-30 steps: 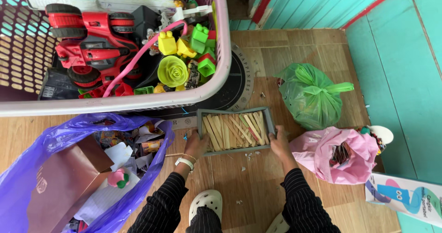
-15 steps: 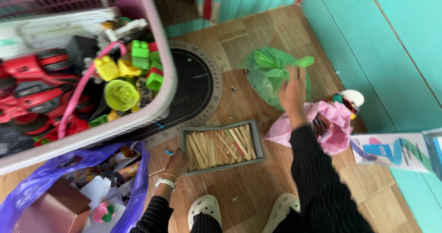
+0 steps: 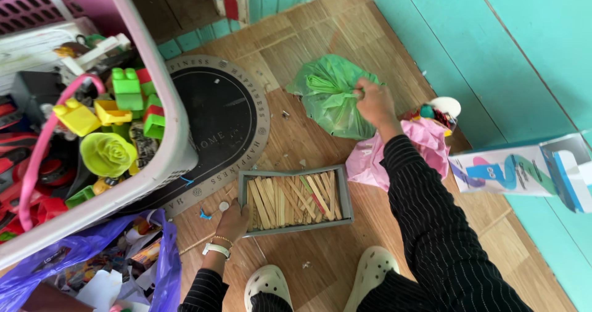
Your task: The person organizes various small items, including toys and packaged goods, by placing them into different colored plastic bags and a pink laundry basket. They also handle a cardboard box and a small blue box.
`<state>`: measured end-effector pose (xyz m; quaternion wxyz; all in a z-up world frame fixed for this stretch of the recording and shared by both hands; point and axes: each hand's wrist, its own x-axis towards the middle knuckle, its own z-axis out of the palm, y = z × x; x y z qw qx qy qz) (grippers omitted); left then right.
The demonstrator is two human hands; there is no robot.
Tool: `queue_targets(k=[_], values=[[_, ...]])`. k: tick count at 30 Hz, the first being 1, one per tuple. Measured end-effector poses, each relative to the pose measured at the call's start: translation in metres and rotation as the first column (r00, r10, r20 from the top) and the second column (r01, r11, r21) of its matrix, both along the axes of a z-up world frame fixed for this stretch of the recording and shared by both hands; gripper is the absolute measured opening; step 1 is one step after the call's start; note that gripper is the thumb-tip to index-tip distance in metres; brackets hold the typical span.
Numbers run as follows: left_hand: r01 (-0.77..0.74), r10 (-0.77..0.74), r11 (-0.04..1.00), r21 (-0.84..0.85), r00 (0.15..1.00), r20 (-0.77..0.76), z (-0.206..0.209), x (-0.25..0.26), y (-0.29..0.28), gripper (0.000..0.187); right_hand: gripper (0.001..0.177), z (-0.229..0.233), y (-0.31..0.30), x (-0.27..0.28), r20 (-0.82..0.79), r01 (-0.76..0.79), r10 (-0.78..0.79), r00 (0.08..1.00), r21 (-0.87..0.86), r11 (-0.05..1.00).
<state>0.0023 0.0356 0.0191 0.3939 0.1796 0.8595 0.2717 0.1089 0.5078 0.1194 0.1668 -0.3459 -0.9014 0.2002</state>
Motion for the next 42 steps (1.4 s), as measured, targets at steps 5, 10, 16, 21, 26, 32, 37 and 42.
queue_targets(k=[5,10,16,21,26,32,37,42], values=[[0.145,-0.14,0.981,-0.127,0.989,0.05,0.011,0.01,0.014,0.043,0.012,0.01,0.001,0.052,0.071,0.064,-0.063,0.995,-0.006,0.998],[0.268,-0.265,0.961,-0.061,0.963,0.055,0.001,0.036,0.029,0.041,0.014,0.026,-0.004,0.128,0.254,0.03,0.017,0.967,-0.179,0.983],[0.336,-0.337,0.941,0.031,0.941,0.034,-0.02,0.054,0.044,0.045,0.015,0.033,0.003,0.209,0.563,0.111,0.113,0.818,-0.348,0.931],[0.294,-0.29,0.938,0.183,0.956,-0.051,-0.002,0.055,0.046,0.052,0.033,0.041,0.006,0.2,0.748,0.264,0.145,0.647,-0.399,0.878],[0.124,-0.12,0.989,0.079,0.992,-0.049,0.035,0.036,0.025,0.047,0.06,0.093,-0.042,0.106,0.598,-0.074,0.125,0.792,-0.108,0.991],[-0.772,0.698,0.212,0.6,0.549,0.46,0.158,-0.011,-0.066,0.078,0.067,0.149,-0.195,-0.103,-0.406,-0.503,0.299,0.864,-0.723,0.473],[-0.835,0.607,-0.256,0.487,0.253,0.753,0.258,-0.069,-0.112,0.114,0.065,0.179,-0.262,-0.228,-0.308,-0.325,0.109,0.945,-0.921,0.215],[-0.859,0.556,-0.354,0.37,0.124,0.822,0.254,-0.124,-0.123,0.065,0.039,0.155,-0.259,-0.268,-0.266,-0.258,0.063,0.962,-0.96,-0.111]])
